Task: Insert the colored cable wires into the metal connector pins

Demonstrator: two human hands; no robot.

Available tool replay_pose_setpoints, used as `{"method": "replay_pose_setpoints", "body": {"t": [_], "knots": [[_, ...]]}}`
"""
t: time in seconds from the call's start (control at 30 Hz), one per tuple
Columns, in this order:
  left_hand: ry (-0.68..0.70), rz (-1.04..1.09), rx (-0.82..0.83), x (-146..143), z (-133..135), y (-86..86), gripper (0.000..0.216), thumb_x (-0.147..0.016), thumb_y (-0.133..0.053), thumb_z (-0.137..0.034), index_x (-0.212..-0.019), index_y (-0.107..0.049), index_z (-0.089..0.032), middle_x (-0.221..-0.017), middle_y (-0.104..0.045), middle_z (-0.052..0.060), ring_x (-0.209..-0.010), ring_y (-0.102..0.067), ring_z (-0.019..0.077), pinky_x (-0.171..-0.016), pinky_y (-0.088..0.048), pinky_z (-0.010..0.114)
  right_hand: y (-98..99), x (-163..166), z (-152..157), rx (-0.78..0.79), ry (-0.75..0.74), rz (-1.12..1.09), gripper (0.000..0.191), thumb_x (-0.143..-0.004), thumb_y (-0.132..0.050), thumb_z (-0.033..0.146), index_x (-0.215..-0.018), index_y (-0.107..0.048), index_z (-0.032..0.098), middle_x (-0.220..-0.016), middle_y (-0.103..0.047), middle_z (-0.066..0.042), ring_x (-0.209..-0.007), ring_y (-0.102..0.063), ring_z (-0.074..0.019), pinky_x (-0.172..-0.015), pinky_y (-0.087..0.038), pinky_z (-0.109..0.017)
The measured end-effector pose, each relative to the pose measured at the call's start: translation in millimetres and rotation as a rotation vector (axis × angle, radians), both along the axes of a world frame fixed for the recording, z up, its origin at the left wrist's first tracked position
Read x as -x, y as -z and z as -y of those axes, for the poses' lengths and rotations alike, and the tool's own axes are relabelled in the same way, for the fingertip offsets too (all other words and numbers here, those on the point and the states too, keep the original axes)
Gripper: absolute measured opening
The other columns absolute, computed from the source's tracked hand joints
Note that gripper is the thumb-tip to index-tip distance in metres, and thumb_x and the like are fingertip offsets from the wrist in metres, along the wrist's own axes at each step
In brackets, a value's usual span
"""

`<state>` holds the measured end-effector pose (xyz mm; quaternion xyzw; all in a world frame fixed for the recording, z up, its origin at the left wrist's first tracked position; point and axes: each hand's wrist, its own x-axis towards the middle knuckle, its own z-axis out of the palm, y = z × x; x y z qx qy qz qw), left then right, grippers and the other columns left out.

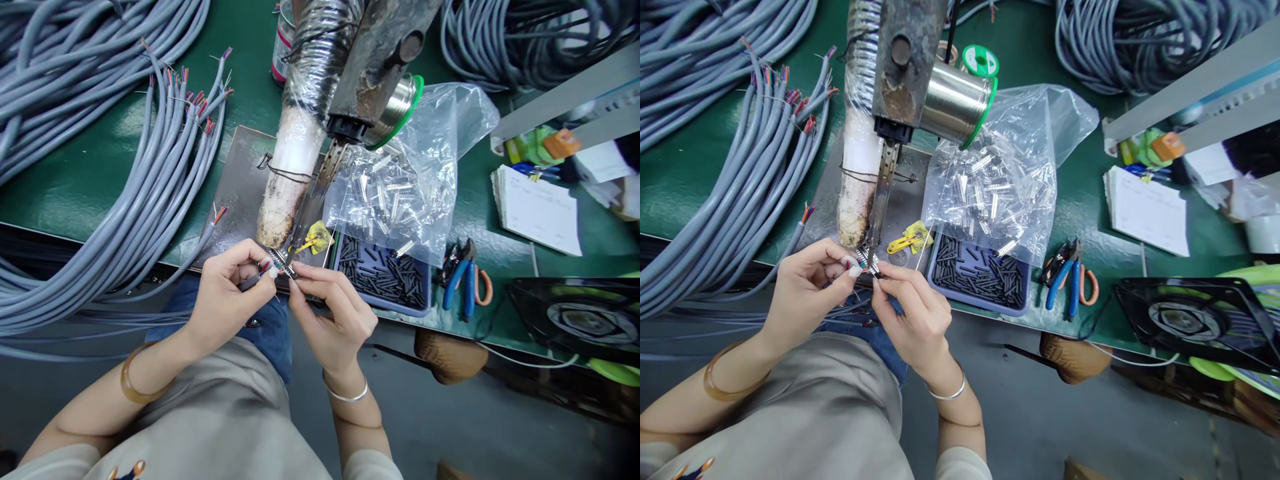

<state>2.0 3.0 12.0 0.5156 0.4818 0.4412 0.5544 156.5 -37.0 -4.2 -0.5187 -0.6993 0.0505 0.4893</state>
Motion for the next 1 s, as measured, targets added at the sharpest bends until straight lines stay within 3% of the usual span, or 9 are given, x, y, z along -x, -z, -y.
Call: {"method": "replay_pose_setpoints", "body": {"t": [0.4, 0.63, 0.87, 1.0], "knots": [[-0.036, -0.077, -0.221, -2, 11, 11.5, 0.011, -0.087, -0.064, -0.011, -0.080, -0.062, -0.019, -0.057, -0.045, -0.009, -0.045, -0.033, 0.0049, -0.046, -0.030, 0.021, 2.8, 6, 3, -0.024, 0.039, 0.023, 0.021, -0.087, -0.071, 0.003, -0.091, -0.064, 0.022, -0.101, -0.081, -0.005, -0.089, -0.079, -0.0148, -0.077, -0.066, -0.026], [0.007, 0.062, -0.069, 1, 8, 11.3, 0.011, -0.090, -0.065, -0.016, -0.081, -0.059, -0.019, -0.061, -0.049, -0.007, -0.046, -0.044, 0.0063, -0.044, -0.035, 0.020, 4.4, 4, 1, -0.013, 0.016, -0.002, 0.018, -0.088, -0.071, 0.005, -0.090, -0.064, 0.022, -0.100, -0.081, -0.005, -0.088, -0.078, -0.0144, -0.077, -0.066, -0.026], [-0.036, -0.053, -0.177, 0, 10, 15.3, 0.009, -0.089, -0.066, -0.014, -0.082, -0.064, -0.019, -0.059, -0.047, -0.007, -0.049, -0.045, 0.0067, -0.046, -0.036, 0.019, 4.5, 4, 1, -0.027, 0.024, 0.036, 0.018, -0.089, -0.070, 0.005, -0.093, -0.065, 0.022, -0.102, -0.081, -0.006, -0.089, -0.079, -0.0148, -0.078, -0.066, -0.026], [0.002, 0.043, -0.068, 0, 6, 10.8, 0.010, -0.089, -0.066, -0.015, -0.081, -0.061, -0.019, -0.059, -0.052, -0.007, -0.046, -0.046, 0.0058, -0.045, -0.038, 0.017, 5.5, 3, -1, -0.020, 0.020, 0.009, 0.018, -0.089, -0.071, 0.006, -0.092, -0.065, 0.023, -0.103, -0.081, -0.005, -0.088, -0.079, -0.0152, -0.077, -0.066, -0.027]]}}
